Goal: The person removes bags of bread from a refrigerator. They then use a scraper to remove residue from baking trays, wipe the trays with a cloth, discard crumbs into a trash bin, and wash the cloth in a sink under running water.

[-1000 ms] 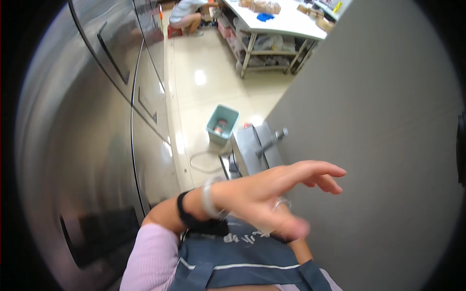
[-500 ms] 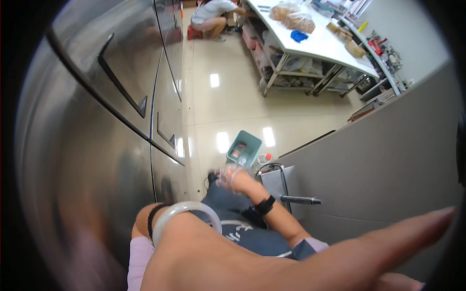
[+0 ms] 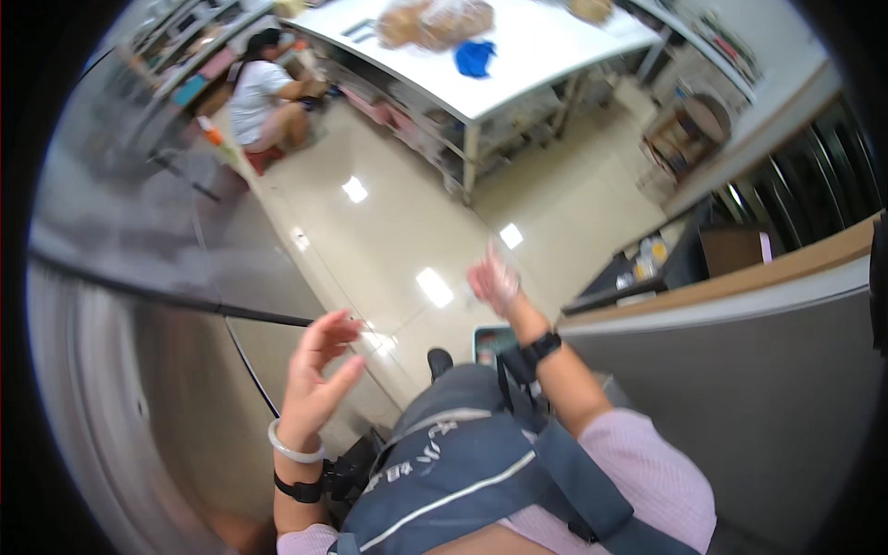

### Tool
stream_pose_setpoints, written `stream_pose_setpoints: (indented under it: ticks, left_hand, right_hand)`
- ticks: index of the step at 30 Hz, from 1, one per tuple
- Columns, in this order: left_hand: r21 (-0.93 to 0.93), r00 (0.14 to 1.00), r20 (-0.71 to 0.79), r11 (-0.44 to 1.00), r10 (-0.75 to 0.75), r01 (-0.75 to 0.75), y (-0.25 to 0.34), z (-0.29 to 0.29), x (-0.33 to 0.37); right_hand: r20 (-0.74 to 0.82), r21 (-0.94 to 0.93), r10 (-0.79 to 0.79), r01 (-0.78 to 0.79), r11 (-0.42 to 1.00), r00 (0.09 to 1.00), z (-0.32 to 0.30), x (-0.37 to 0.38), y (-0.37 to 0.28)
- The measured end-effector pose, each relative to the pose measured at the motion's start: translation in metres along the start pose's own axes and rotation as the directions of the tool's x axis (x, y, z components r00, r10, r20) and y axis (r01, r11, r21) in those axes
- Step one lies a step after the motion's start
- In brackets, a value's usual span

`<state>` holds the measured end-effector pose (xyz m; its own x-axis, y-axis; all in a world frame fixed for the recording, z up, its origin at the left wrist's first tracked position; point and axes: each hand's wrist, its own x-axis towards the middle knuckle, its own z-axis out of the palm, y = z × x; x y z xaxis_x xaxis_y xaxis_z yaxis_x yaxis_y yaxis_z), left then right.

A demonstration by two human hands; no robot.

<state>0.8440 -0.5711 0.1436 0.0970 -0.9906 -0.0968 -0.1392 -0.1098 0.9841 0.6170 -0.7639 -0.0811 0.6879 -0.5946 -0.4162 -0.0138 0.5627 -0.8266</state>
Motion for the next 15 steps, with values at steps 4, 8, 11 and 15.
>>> stream_pose_setpoints:
  ticks: [4,8,11,15]
  left_hand:
    - [-0.083,0.988,-0.032,0.986,-0.149,0.146,-0.025,-0.046,0.055]
    - [-0.082,0.97,0.022,0.967,-0.241,0.242,-0.06,-0.075,0.13]
    - [-0.024,0.961,0.131,0.969,-0.243,0.248,-0.071,-0.078,0.22]
    - [0.071,0.938,0.324,0.992,-0.121,0.104,-0.056,-0.056,0.348]
  right_hand:
    - [-0.002,0.74,-0.241,0.163,0.652,0.971,0.011,0.011,-0.114]
    - [-0.115,0.724,-0.292,0.281,0.63,0.95,-0.019,0.051,-0.138]
    - [-0.385,0.504,-0.163,0.355,0.787,0.909,-0.058,0.066,-0.125]
    - [-0.699,0.402,0.106,0.266,0.876,0.708,-0.106,0.057,-0.095]
